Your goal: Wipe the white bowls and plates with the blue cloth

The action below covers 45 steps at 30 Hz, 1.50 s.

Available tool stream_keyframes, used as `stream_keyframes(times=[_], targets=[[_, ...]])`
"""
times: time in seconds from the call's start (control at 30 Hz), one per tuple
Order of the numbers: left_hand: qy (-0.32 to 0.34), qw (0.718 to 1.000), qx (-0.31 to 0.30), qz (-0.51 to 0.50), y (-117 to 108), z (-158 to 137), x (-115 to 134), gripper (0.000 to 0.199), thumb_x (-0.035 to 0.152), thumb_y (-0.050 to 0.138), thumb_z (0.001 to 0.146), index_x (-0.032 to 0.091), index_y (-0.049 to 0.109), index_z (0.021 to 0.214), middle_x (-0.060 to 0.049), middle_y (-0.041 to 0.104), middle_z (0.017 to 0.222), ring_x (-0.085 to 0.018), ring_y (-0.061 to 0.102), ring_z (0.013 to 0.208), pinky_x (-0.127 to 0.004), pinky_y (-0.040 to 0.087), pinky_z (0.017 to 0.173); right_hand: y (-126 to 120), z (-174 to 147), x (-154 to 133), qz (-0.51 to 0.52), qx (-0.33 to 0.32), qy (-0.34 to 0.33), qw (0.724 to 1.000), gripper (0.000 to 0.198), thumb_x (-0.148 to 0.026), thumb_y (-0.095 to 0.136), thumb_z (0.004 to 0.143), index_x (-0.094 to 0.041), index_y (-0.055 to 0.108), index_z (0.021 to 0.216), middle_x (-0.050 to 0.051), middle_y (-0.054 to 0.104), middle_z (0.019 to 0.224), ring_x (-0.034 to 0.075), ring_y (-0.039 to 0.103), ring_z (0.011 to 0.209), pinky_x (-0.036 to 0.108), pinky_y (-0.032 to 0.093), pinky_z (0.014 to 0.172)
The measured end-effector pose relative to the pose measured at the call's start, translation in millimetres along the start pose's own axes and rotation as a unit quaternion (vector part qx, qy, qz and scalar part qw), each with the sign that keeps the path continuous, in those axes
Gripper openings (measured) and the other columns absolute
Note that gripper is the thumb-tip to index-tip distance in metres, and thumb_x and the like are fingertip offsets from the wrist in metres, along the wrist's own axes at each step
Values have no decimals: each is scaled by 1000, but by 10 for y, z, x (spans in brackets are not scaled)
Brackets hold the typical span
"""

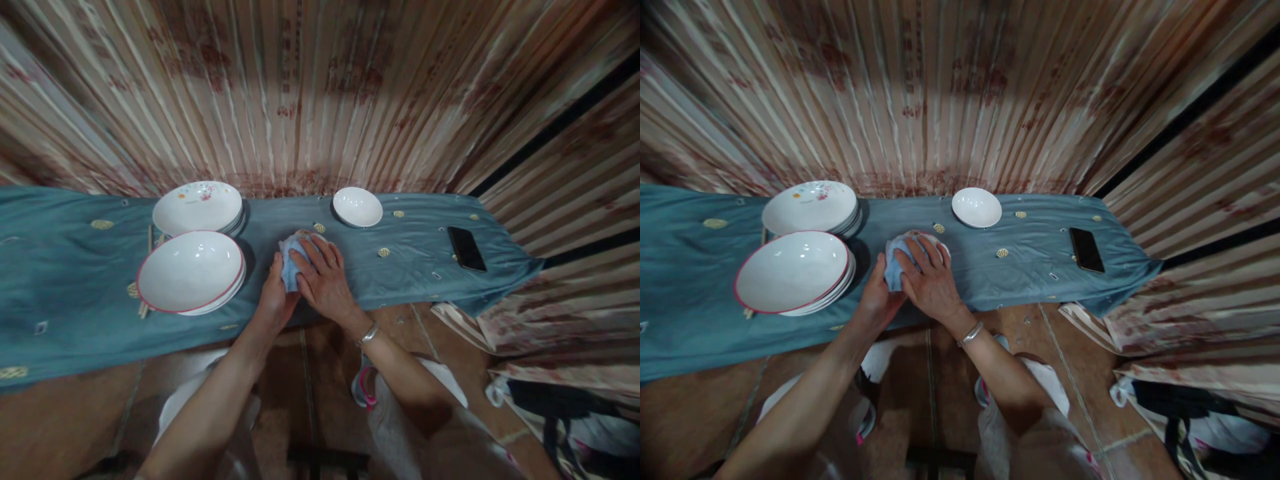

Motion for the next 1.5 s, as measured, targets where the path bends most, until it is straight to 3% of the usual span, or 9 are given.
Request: stream_keyframes(times=[0.2,0.5,0.67,0.8,1.0,1.13,1.3,1.5], targets=[[21,1000,-16,-16,55,-28,23,39,41,43,99,15,69,107,-9,71,121,-22,54,130,-34,44,109,-43,110,-17,5,-10,18,1000,40,-29,45,99,-23,53,137,9,49,149,27,34,143,52,24,118],[41,998,-24,-33,99,-29,13,42,47,42,97,15,69,104,-10,71,118,-22,55,130,-34,43,110,-61,164,9,10,-6,54,998,39,-28,44,99,-18,55,135,11,52,145,28,38,138,50,29,114],[66,995,-76,-11,203,-28,21,42,52,50,92,17,69,108,-10,71,118,-26,54,130,-39,44,107,-101,204,151,52,-3,85,995,41,-30,38,100,-17,55,136,13,53,142,29,41,135,49,31,113],[62,995,-79,2,176,21,-33,35,46,56,90,16,68,102,-10,73,110,-26,58,125,-39,45,105,-113,211,316,95,7,110,989,43,-32,36,101,-16,55,136,13,54,140,27,44,133,47,35,113],[120,991,-52,39,22,75,-14,15,31,68,80,17,64,77,-2,71,76,-22,67,102,-33,50,93,-75,192,547,170,33,142,975,42,-33,36,100,-18,60,131,12,60,135,24,50,131,44,39,114],[136,987,-55,64,6,74,7,16,32,70,77,18,62,74,1,67,68,-21,68,94,-32,50,88,0,162,721,243,43,173,954,41,-34,39,98,-17,63,127,12,63,133,22,55,127,40,41,113],[138,988,-24,70,-78,137,23,15,31,70,78,17,64,77,0,70,74,-20,68,92,-31,49,89,182,51,991,348,51,242,904,41,-40,42,96,-20,66,123,7,67,129,20,60,121,39,43,110],[118,991,-27,51,-144,228,31,14,29,67,81,16,66,81,-3,73,80,-21,68,101,-34,49,95,420,-119,1109,433,58,297,849,49,-47,36,98,-19,66,124,7,67,130,21,59,125,42,41,113]])
Point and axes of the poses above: each hand's wrist, its own z-axis towards the middle knuckle, its own y-axis out of the palm, x = y × z, the point moved 8 cm from there along z, towards the middle knuckle
